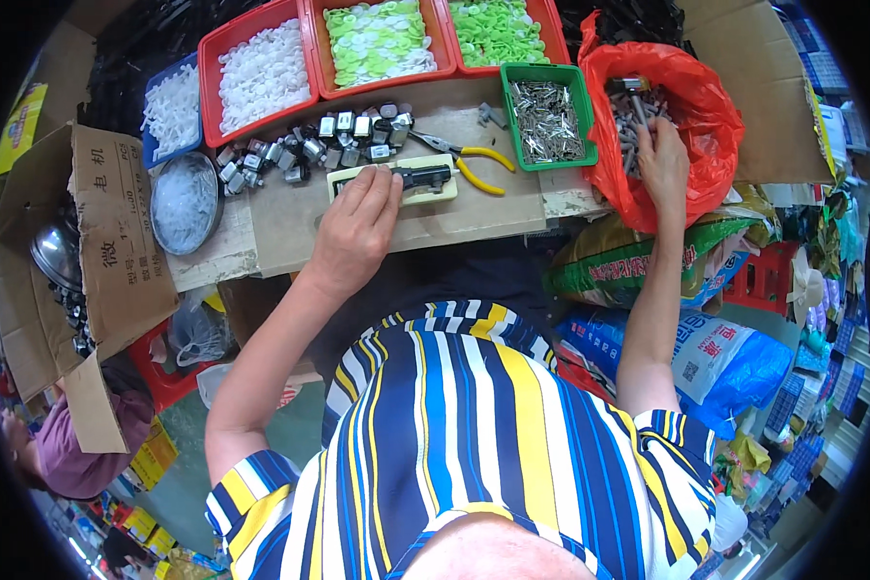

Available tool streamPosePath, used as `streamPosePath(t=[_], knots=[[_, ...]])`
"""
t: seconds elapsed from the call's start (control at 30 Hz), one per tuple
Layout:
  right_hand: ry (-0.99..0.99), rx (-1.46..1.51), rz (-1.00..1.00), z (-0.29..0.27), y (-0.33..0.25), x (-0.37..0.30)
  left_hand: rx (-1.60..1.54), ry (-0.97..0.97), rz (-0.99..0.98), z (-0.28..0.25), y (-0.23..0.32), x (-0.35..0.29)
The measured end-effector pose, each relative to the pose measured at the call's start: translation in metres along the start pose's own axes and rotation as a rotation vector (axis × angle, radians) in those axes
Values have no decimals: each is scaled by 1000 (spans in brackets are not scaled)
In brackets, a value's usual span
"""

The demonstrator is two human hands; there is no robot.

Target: Assembling small plastic and metal parts into a housing on a workshop bench using a jig and pliers.

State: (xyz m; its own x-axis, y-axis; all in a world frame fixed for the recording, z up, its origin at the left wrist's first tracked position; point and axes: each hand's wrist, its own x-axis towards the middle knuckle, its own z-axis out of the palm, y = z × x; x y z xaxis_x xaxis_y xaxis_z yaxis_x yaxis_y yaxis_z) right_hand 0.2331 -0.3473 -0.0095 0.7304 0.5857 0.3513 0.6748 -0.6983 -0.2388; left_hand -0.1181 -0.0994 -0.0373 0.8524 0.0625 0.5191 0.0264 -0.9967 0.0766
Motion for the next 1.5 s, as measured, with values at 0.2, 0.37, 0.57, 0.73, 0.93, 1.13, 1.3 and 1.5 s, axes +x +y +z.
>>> streamPosePath(t=[0.2,0.37,0.57,0.73,0.93,1.13,1.3,1.5], knots=[[-198,579,14,-52,-98,-36,47,-61,56,-7,-5,4],[-526,589,-226,-49,-174,-68,49,-62,61,-7,-6,5],[-461,374,-457,-32,-191,-74,30,-35,67,-5,-6,5],[-160,519,-452,-62,-204,-84,29,-22,57,-6,-5,3],[-324,411,-456,-43,-206,-80,57,-4,65,3,-4,0],[-429,246,-448,-17,-198,-82,53,-16,44,-4,0,4],[-483,210,-437,-22,-202,-68,4,-31,-21,-6,6,4],[-116,577,-618,-47,-234,-58,-134,20,-161,-5,32,-12]])
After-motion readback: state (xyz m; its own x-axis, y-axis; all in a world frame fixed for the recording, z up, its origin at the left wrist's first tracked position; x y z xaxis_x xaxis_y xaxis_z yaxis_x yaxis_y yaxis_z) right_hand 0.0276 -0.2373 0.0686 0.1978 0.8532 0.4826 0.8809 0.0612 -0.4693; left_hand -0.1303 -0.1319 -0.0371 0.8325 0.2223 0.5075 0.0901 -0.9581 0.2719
